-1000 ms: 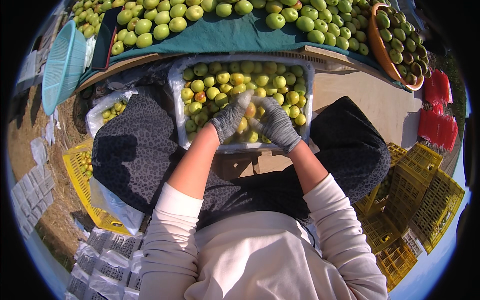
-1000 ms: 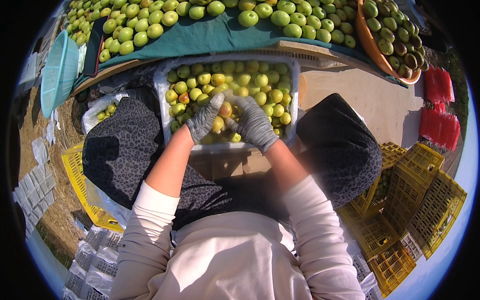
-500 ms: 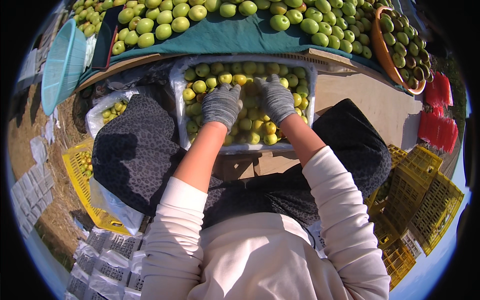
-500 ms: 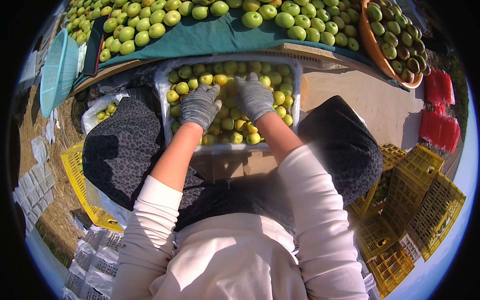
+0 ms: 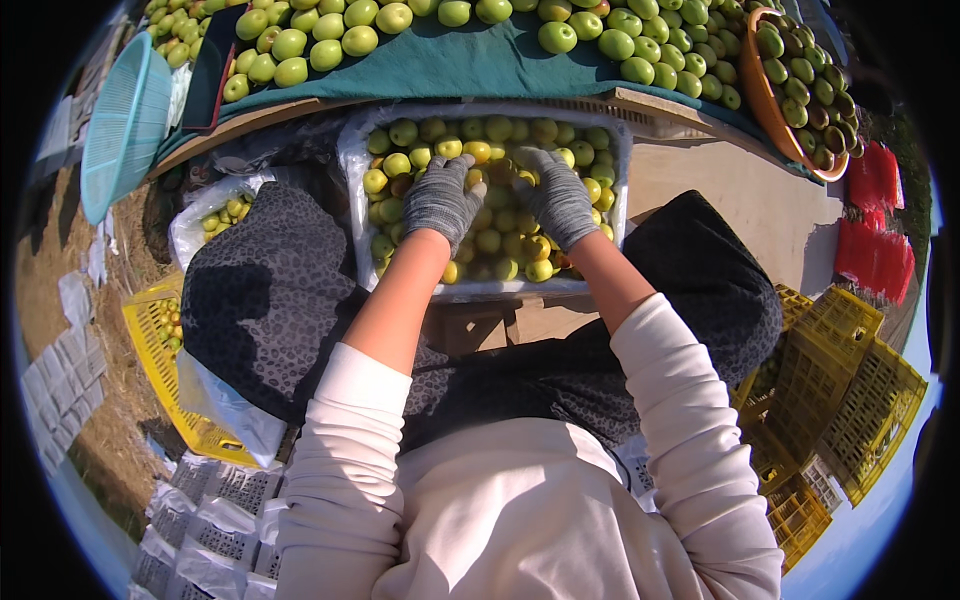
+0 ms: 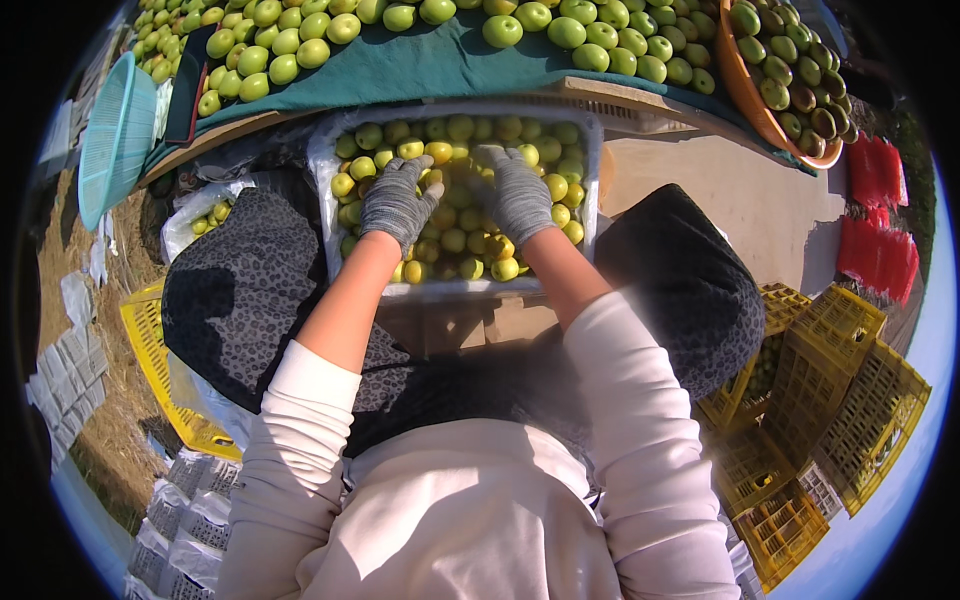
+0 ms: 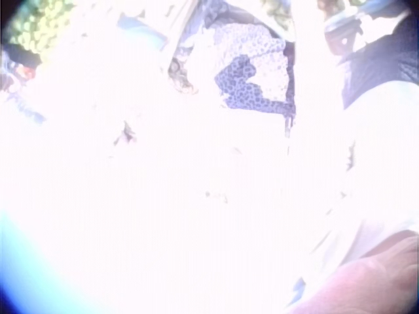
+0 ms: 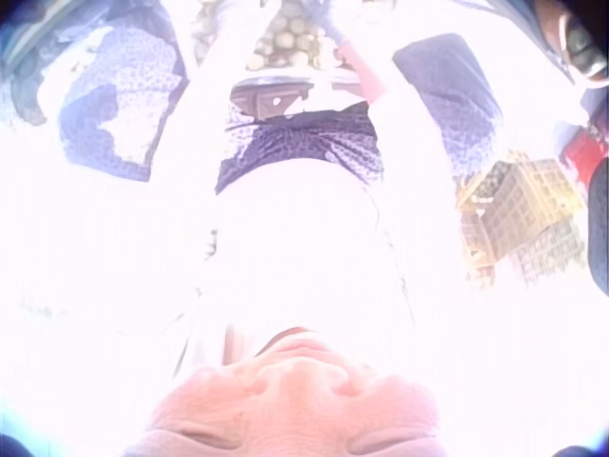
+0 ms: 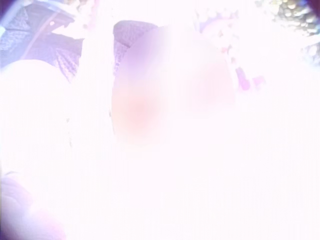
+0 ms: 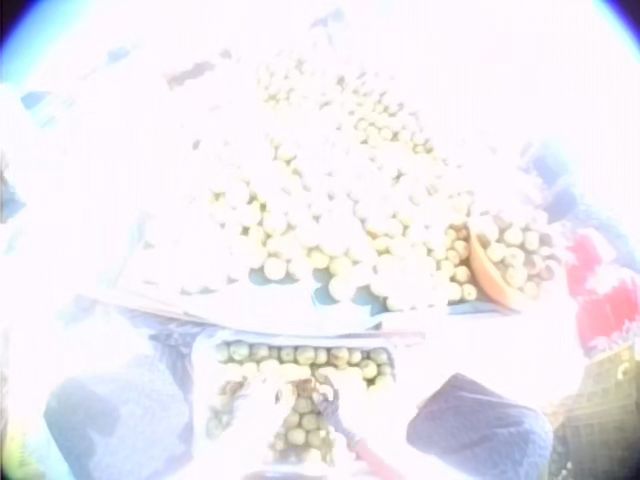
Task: The person sorts green apples by hand, picking them from a large pile on a table and placing them into a white crate between their legs. They repeatedly lift, inspect, and transfer apples, occasionally adjusting the pile to access more fruit.
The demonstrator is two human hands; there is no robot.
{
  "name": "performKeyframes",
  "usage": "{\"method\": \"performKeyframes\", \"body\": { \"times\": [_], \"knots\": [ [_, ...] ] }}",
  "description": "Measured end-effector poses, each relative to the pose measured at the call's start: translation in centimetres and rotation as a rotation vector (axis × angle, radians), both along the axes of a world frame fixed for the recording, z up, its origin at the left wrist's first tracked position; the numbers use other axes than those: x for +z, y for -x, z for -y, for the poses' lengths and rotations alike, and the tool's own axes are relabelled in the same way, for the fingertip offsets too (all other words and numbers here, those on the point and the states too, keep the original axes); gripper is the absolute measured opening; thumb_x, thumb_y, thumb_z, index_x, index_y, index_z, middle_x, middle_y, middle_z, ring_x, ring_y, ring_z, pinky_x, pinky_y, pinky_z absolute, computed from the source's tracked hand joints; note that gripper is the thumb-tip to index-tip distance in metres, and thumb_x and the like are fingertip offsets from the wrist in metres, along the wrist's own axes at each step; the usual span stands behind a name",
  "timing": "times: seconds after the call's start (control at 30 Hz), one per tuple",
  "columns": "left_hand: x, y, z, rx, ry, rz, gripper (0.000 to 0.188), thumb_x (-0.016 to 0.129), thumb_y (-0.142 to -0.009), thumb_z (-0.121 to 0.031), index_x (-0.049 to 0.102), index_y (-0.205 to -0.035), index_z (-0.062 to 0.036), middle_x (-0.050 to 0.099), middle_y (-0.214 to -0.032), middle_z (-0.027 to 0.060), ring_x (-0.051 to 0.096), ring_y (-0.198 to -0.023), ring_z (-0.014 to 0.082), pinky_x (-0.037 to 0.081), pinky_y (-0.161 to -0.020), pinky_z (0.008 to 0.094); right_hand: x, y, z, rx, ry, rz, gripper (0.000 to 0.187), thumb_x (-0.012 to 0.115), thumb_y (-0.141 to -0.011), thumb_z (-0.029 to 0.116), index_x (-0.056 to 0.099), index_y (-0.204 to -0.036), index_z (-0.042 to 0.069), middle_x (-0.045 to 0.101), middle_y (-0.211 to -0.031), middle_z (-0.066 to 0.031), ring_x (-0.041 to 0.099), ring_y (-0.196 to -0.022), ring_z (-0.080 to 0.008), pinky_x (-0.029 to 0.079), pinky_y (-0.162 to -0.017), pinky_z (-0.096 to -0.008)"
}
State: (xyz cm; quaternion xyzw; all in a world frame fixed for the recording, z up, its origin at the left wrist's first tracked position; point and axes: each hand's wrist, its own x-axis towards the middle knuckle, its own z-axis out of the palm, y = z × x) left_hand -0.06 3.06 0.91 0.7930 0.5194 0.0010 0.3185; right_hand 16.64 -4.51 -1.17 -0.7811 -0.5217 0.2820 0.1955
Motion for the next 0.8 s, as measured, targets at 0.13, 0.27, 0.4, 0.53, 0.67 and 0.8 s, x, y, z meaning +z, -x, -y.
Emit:
{"method": "performKeyframes", "body": {
  "times": [0.13,0.27,0.4,0.53,0.67,0.8],
  "knots": [
    [-0.3,0.5,1.7,0.468,0.469,0.513,0.040,0.062,-0.088,-0.037,0.060,-0.116,-0.0090,0.062,-0.105,0.0089,0.060,-0.095,0.0195,0.050,-0.078,0.0316,0.6,0.3,3.8,-0.319,-0.134,-0.449,0.023,0.060,-0.090,0.005,0.061,-0.113,0.004,0.063,-0.104,-0.0062,0.061,-0.088,-0.0154,0.050,-0.075,-0.0265],
    [-0.4,-0.4,3.3,0.726,1.096,0.743,0.054,0.050,-0.093,-0.053,0.058,-0.118,-0.0068,0.062,-0.102,0.0060,0.058,-0.087,0.0129,0.050,-0.064,0.0254,2.9,1.8,5.6,-0.327,0.045,-0.780,0.026,0.063,-0.090,0.014,0.060,-0.114,0.003,0.062,-0.106,-0.0078,0.060,-0.089,-0.0163,0.050,-0.077,-0.0274],
    [-0.2,-0.9,4.7,0.720,1.217,0.927,0.064,0.043,-0.095,-0.058,0.054,-0.124,-0.0018,0.062,-0.108,0.0067,0.058,-0.094,0.0180,0.052,-0.076,0.0299,3.7,3.0,5.3,0.081,-0.035,-0.282,0.044,0.074,-0.079,0.028,0.060,-0.116,0.008,0.060,-0.107,-0.0134,0.059,-0.096,-0.0278,0.050,-0.083,-0.0379],
    [-0.6,-0.8,5.2,0.616,1.167,0.954,0.073,0.038,-0.095,-0.061,0.048,-0.133,0.0000,0.057,-0.118,0.0084,0.048,-0.112,0.0191,0.041,-0.098,0.0328,3.0,2.4,5.0,0.079,-0.055,-0.213,0.047,0.077,-0.075,0.026,0.059,-0.116,0.012,0.059,-0.105,-0.0148,0.059,-0.099,-0.0327,0.049,-0.085,-0.0412],
    [-1.6,-0.3,5.3,0.532,0.899,0.803,0.052,0.047,-0.096,-0.048,0.057,-0.124,-0.0053,0.059,-0.115,0.0041,0.054,-0.106,0.0190,0.044,-0.095,0.0338,2.3,1.3,4.6,-0.045,-0.085,-0.169,0.036,0.075,-0.076,0.020,0.060,-0.108,0.011,0.059,-0.104,-0.0139,0.059,-0.097,-0.0328,0.049,-0.083,-0.0415],
    [-2.2,0.7,4.9,0.284,0.225,0.456,0.025,0.059,-0.090,-0.022,0.061,-0.110,-0.0082,0.062,-0.110,0.0143,0.061,-0.096,0.0295,0.048,-0.088,0.0377,2.7,1.2,3.5,0.054,0.101,0.082,0.039,0.071,-0.079,0.025,0.055,-0.112,0.012,0.056,-0.110,-0.0155,0.061,-0.093,-0.0342,0.051,-0.077,-0.0439]
  ]
}}
